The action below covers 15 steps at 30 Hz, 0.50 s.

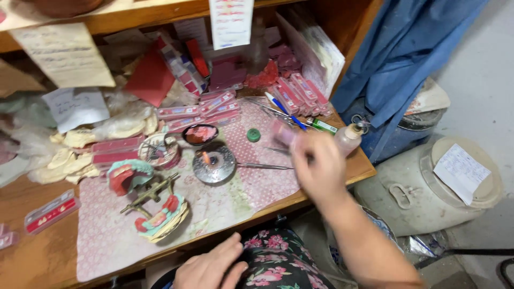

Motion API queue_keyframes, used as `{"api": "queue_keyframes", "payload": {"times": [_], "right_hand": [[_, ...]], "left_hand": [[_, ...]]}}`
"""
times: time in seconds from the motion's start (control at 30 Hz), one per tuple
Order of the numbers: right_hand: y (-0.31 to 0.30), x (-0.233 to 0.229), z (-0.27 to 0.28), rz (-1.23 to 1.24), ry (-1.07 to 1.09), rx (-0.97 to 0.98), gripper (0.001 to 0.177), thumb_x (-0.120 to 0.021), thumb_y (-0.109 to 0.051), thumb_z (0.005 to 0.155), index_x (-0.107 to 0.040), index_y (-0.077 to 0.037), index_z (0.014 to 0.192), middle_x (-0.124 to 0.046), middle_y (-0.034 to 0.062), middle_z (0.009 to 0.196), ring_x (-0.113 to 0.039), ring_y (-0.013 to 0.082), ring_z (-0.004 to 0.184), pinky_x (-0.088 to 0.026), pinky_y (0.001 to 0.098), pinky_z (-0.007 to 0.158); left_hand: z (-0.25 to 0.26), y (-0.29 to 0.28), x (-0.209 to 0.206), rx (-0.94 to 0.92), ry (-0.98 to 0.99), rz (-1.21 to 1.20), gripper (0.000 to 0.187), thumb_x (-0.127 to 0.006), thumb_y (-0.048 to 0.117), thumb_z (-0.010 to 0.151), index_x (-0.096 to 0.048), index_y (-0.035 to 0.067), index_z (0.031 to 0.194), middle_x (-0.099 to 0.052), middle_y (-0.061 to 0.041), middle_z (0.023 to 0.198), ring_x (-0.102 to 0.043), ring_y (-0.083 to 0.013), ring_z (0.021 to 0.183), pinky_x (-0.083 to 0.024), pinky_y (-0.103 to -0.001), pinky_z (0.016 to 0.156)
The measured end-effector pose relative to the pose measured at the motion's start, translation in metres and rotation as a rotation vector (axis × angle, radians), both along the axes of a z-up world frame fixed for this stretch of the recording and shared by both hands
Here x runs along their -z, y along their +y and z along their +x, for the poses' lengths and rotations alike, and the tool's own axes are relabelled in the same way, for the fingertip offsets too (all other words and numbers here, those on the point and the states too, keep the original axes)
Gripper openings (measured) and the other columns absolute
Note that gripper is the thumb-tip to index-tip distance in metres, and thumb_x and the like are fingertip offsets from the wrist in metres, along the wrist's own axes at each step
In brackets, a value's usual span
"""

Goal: Applying and shaping wax on a dental model using a heated carving tool.

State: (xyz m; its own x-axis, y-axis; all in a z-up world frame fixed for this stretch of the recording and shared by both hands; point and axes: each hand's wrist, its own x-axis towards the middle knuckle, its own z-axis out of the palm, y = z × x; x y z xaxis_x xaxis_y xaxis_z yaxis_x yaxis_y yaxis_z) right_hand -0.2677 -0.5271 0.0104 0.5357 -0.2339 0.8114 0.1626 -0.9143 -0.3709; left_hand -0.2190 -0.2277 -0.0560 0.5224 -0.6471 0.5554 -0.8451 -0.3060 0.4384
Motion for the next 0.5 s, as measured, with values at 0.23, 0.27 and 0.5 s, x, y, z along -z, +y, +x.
{"api": "queue_keyframes", "payload": {"times": [0.23,0.27,0.5], "right_hand": [[-0.089,0.009,0.086,-0.391,0.19,0.611,0.014,-0.069,-0.009,0.092,-0.055,-0.005,0.089,-0.058,0.0192,0.087,-0.052,0.042,0.084,-0.044,0.0539,0.075],[-0.101,0.017,0.096,-0.408,0.261,0.698,0.016,-0.073,-0.011,0.086,-0.059,-0.004,0.091,-0.061,0.021,0.088,-0.056,0.0439,0.087,-0.048,0.0549,0.074],[-0.081,0.012,0.092,-0.352,0.597,0.735,0.023,-0.071,-0.02,0.094,-0.086,-0.012,0.109,-0.076,0.0253,0.09,-0.065,0.0506,0.083,-0.057,0.0545,0.073]], "left_hand": [[0.012,0.026,-0.028,0.304,-0.133,-0.213,0.019,-0.079,0.025,0.094,-0.076,0.014,0.109,-0.082,-0.003,0.106,-0.082,-0.0113,0.082,-0.056,-0.022,0.064],[0.014,0.033,-0.032,0.358,-0.1,-0.21,0.017,-0.074,0.022,0.097,-0.074,0.012,0.111,-0.082,-0.005,0.107,-0.082,-0.0138,0.085,-0.055,-0.025,0.065],[0.026,0.075,-0.03,0.247,0.086,-0.23,0.017,-0.069,0.02,0.103,-0.071,0.01,0.117,-0.08,-0.006,0.108,-0.079,-0.0193,0.086,-0.058,-0.034,0.067]]}}
